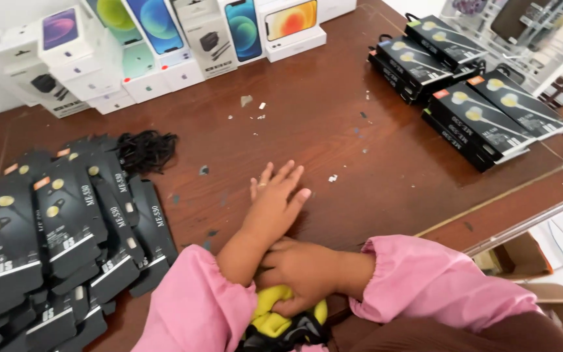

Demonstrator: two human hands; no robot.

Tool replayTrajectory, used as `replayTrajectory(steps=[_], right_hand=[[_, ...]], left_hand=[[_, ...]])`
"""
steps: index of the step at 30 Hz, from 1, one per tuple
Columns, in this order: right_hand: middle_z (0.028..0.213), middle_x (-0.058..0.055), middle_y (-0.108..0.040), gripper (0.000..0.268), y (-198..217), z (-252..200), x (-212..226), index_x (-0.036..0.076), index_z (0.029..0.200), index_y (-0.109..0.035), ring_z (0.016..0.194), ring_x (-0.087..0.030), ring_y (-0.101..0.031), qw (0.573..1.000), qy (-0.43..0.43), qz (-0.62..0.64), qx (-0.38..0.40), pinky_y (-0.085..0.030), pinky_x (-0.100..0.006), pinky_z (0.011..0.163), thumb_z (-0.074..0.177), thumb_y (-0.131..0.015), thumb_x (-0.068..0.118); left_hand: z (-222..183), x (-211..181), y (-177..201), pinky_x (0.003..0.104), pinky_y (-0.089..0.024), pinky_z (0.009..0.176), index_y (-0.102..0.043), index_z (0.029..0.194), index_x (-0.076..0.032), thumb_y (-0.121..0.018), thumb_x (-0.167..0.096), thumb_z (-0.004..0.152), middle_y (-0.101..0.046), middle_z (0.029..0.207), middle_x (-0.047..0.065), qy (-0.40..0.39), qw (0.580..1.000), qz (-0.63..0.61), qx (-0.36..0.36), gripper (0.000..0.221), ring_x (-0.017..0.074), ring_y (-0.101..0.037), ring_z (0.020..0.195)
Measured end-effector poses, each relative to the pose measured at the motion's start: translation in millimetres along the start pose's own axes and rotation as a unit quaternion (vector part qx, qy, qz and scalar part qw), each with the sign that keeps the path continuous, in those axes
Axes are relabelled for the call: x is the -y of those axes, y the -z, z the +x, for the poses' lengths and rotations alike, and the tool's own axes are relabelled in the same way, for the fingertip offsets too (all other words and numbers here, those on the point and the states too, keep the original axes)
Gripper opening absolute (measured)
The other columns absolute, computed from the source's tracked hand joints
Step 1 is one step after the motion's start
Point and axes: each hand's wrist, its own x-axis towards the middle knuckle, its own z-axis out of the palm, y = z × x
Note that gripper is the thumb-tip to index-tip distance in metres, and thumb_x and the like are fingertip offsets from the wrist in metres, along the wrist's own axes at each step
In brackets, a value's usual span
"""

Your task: The person is seen folding a small cardboard box for earphones, inspecting its alignment, and thoroughly wiping its exterior surfaces with a cleaning cloth.

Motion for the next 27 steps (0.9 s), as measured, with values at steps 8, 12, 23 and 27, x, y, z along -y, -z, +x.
replayTrajectory(steps=[8, 12, 23, 27], right_hand=[[0.085, -0.013, -0.061, 0.034, 2.4, 6.7, 9.9, 0.004, 0.089, -0.064, 0.073, -0.033, -0.055, 0.983, 0.101, -0.144, -0.048, -0.043, -0.046, 0.065, 0.089, -0.062, 0.038], [0.085, -0.014, -0.061, 0.035, 15.5, 6.1, 16.4, 0.003, 0.091, -0.066, 0.073, -0.033, -0.054, 0.975, 0.117, -0.175, -0.073, -0.042, -0.045, 0.072, 0.094, -0.057, 0.037], [0.113, -0.011, -0.077, 0.023, 235.7, -81.6, -3.5, 0.014, 0.111, -0.074, 0.100, -0.031, -0.074, 0.886, -0.319, -0.078, -0.328, -0.055, -0.042, 0.087, 0.091, -0.063, 0.009], [0.107, 0.003, -0.075, 0.022, 303.6, -142.3, -57.0, 0.024, 0.120, -0.074, 0.099, -0.013, -0.069, 0.801, -0.431, -0.082, -0.407, -0.054, -0.032, 0.092, 0.099, -0.072, 0.028]], left_hand=[[-0.2, 29.3, -19.7, 0.068, -0.007, 0.116, -0.056, 0.144, -0.023, -0.055, -0.042, 0.095, -0.046, 0.157, -0.007, -0.044, 0.998, 0.019, -0.040, 0.052, 0.0348, -0.023, 0.152], [2.0, 26.1, -14.7, 0.067, -0.008, 0.117, -0.054, 0.145, -0.029, -0.049, -0.048, 0.096, -0.045, 0.158, -0.009, -0.037, 0.998, 0.048, -0.014, 0.053, 0.0325, -0.026, 0.151], [107.6, -52.6, 40.7, 0.052, -0.042, 0.113, -0.065, 0.138, -0.016, -0.055, -0.043, 0.100, -0.070, 0.132, 0.007, -0.130, 0.991, -0.021, -0.028, 0.048, 0.0307, -0.059, 0.131], [179.4, -121.6, 19.7, 0.044, -0.048, 0.109, -0.069, 0.131, -0.014, -0.062, -0.037, 0.095, -0.077, 0.117, 0.005, -0.181, 0.970, -0.095, -0.132, 0.044, 0.0308, -0.064, 0.121]])
